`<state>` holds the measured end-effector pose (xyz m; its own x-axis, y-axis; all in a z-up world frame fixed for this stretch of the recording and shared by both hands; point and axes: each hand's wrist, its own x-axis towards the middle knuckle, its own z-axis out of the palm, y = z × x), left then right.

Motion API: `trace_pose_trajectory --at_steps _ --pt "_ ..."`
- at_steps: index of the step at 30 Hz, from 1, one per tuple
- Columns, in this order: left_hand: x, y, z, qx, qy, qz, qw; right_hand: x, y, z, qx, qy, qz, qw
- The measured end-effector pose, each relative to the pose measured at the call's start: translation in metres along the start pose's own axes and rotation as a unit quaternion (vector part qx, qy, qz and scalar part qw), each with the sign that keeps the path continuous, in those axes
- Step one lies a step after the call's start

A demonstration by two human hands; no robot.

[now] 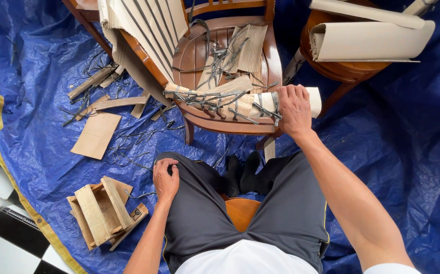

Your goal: The person is wrapping parts of a wooden chair with corrugated cardboard and securing them with plastic ties.

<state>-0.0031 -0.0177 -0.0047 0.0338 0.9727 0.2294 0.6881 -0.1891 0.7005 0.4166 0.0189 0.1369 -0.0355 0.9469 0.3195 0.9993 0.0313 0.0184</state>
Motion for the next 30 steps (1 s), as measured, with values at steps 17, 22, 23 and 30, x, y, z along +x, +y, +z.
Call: trace_pose_trajectory --at_steps 17,22,23,30 --pt "0.029 0.058 -0.046 -0.004 0.0 0.038 0.999 -0.001 -0.002 -0.005 0.036 0.017 -0.001 0.999" --pt "0.071 0.05 -0.046 0.059 -0.098 -0.065 0.991 0.006 -0.011 -0.023 0.068 -0.003 -0.001 0.998" --pt "0.078 0.04 -0.04 0.052 -0.112 -0.074 0.99 0.008 -0.013 -0.025 0.06 -0.025 0.016 0.998" --pt "0.116 -0.064 0.031 0.026 -0.25 -0.105 0.962 0.01 -0.005 -0.008 0.054 -0.082 0.069 0.993"
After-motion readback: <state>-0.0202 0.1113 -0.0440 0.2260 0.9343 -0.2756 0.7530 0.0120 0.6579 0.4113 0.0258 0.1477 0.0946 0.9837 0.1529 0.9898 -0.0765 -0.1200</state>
